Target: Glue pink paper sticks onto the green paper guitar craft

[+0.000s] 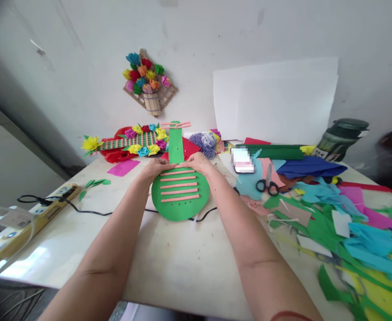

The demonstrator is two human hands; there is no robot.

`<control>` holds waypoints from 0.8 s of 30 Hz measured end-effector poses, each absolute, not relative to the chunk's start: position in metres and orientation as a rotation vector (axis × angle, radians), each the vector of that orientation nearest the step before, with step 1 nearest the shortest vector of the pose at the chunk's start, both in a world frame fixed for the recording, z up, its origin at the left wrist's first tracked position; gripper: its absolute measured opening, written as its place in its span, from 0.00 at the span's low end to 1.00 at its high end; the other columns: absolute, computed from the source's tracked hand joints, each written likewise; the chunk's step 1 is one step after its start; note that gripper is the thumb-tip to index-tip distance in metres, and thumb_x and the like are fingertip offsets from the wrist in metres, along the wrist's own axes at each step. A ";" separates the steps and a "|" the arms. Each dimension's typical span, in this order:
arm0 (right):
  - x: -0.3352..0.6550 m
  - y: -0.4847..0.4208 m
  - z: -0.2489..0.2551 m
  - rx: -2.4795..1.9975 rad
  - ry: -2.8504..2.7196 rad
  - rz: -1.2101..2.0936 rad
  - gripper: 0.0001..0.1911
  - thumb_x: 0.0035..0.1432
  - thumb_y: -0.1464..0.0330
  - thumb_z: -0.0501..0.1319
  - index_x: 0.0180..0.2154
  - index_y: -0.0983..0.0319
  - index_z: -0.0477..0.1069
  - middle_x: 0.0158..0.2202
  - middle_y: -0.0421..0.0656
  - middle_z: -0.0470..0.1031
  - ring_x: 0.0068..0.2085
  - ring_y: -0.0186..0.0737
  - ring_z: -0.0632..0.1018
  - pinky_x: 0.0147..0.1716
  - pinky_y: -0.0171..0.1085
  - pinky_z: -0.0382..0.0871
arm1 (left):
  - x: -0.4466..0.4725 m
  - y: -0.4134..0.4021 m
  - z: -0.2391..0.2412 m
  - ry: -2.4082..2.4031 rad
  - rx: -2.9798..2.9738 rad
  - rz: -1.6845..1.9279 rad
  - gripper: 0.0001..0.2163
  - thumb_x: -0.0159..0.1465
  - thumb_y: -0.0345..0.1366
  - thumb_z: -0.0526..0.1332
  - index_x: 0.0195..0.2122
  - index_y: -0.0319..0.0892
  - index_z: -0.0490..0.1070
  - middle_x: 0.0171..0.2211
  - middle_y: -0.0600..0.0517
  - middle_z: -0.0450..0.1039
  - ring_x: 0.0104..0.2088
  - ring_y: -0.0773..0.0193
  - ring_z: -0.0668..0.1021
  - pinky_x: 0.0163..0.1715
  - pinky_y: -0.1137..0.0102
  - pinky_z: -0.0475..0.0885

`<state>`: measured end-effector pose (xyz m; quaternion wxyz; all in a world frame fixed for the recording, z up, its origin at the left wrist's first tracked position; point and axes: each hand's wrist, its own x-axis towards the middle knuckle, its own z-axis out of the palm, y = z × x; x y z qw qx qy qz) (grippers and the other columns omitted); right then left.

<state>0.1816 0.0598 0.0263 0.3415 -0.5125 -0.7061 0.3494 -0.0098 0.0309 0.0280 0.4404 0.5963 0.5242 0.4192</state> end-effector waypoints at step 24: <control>0.186 0.035 0.030 -1.211 -1.965 0.810 0.23 0.36 0.52 0.66 0.30 0.63 0.76 0.26 0.39 0.74 0.28 0.35 0.72 0.28 0.32 0.62 | -0.031 0.004 -0.009 1.019 1.064 1.288 0.13 0.45 0.41 0.69 0.26 0.38 0.73 0.20 0.54 0.74 0.21 0.67 0.75 0.24 0.72 0.70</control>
